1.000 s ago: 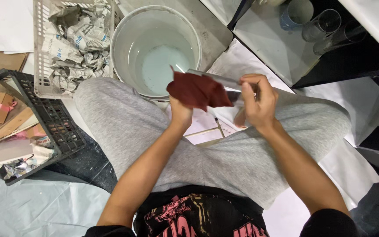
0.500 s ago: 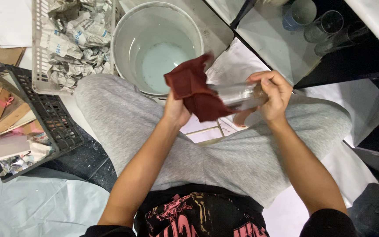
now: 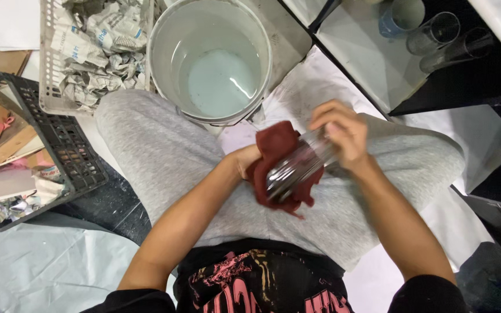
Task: The person sits cross-legged on the floor and wipes various ceramic and glass items with a red cloth. They handle a white mug, a blue mug, clear glasses, and small plates one at a time, wiping each item and placing it on a nearby shelf.
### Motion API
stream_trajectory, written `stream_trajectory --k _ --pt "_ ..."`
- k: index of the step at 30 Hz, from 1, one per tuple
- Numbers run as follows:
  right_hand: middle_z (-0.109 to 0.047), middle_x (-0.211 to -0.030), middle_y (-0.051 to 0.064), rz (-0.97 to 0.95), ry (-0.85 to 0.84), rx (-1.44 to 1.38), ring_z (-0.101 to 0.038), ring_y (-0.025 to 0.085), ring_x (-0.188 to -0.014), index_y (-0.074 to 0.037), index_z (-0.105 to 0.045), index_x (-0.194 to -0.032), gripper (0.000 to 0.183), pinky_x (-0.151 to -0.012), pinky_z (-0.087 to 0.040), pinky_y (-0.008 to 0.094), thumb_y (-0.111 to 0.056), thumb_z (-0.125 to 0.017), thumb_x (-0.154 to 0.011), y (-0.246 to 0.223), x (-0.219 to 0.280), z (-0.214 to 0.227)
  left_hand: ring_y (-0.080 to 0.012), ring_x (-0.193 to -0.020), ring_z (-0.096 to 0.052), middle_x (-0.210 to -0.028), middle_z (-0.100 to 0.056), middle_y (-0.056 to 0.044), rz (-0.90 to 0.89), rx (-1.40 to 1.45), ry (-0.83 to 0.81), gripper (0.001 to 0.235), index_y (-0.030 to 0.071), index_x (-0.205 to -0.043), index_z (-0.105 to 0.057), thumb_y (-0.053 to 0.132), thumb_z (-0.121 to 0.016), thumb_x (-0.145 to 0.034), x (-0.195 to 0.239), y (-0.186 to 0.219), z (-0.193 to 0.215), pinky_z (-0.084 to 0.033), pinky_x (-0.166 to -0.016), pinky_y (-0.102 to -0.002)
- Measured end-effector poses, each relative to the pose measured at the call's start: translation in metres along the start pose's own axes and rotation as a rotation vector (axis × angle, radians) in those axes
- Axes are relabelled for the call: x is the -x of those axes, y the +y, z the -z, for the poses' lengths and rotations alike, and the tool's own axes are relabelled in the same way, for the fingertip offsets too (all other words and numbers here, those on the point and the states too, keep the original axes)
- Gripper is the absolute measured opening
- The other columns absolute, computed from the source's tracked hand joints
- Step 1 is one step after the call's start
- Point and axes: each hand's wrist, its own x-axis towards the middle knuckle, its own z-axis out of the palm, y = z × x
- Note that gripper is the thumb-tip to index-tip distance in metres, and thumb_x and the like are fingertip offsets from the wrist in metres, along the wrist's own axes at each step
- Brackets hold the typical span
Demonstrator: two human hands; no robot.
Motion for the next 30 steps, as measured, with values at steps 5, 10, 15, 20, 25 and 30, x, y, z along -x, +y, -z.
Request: stream_trajectory --k 5,10,15,20,25,30 --pt "-0.061 -0.098 0.01 -0.229 -0.192 -0.098 -0.056 0.02 -0.089 0.001 -0.055 -0.102 0.02 -0.083 -0.047 0.031 -0.016 -0.046 -0.102 -0.006 -0.005 -0.018 -0.038 -0.101 -0.068 -0.116 -0.067 -0.029 0.027 0.031 -0.03 0.056 -0.002 -0.125 -0.057 0.047 -0.055 -0.1 -0.004 0.007 -0.01 -0.058 -0.083 -0.049" --pt "-0.063 -0.087 0.008 -0.505 -0.218 0.026 -0.06 0.021 -0.083 0.0 -0.057 -0.098 0.024 -0.079 -0.049 0.032 -0.023 -0.051 -0.102 0.004 -0.015 -0.02 -0.0403 -0.085 -0.07 -0.101 -0.072 -0.031 -0.067 -0.144 0.155 0.049 -0.002 -0.115 -0.059 0.041 -0.066 -0.092 -0.009 0.014 -0.004 -0.06 -0.068 -0.049" --pt "-0.07 -0.089 0.011 -0.655 -0.172 0.298 -0.068 0.022 -0.083 -0.002 -0.065 -0.106 0.025 -0.078 -0.051 0.035 -0.022 -0.053 -0.097 0.014 -0.01 -0.023 -0.0361 -0.094 -0.073 -0.102 -0.075 -0.025 -0.273 -1.286 0.77 0.064 -0.003 -0.113 -0.063 0.039 -0.083 -0.069 -0.022 0.016 -0.014 -0.058 -0.084 -0.042" --pt "-0.072 -0.088 0.009 -0.647 0.091 0.321 -0.067 0.018 -0.083 -0.002 -0.067 -0.105 0.021 -0.077 -0.052 0.032 -0.018 -0.057 -0.095 0.024 -0.012 0.007 -0.0412 -0.092 -0.069 -0.097 -0.07 -0.023 -0.455 -1.666 1.143 0.08 -0.004 -0.115 -0.058 0.046 -0.09 -0.061 -0.017 0.013 -0.033 -0.057 -0.076 -0.049" --pt "-0.069 -0.086 0.005 -0.619 0.254 0.264 -0.064 0.013 -0.08 0.0 -0.066 -0.099 0.016 -0.073 -0.05 0.029 -0.015 -0.062 -0.097 0.021 -0.013 0.024 -0.0374 -0.085 -0.07 -0.093 -0.072 -0.018 -0.736 -1.922 1.315 0.091 -0.001 -0.115 -0.06 0.043 -0.09 -0.042 -0.014 0.017 -0.043 -0.054 -0.067 -0.055" --pt "-0.065 -0.085 0.005 -0.471 0.201 0.211 -0.054 0.011 -0.07 0.003 -0.066 -0.099 0.016 -0.063 -0.042 0.028 -0.013 -0.065 -0.096 0.007 -0.001 0.018 -0.0308 -0.09 -0.073 -0.096 -0.073 -0.013 -0.259 -1.531 0.787 0.074 0.0 -0.113 -0.065 0.04 -0.094 -0.057 0.007 0.034 -0.034 -0.056 -0.084 -0.041"
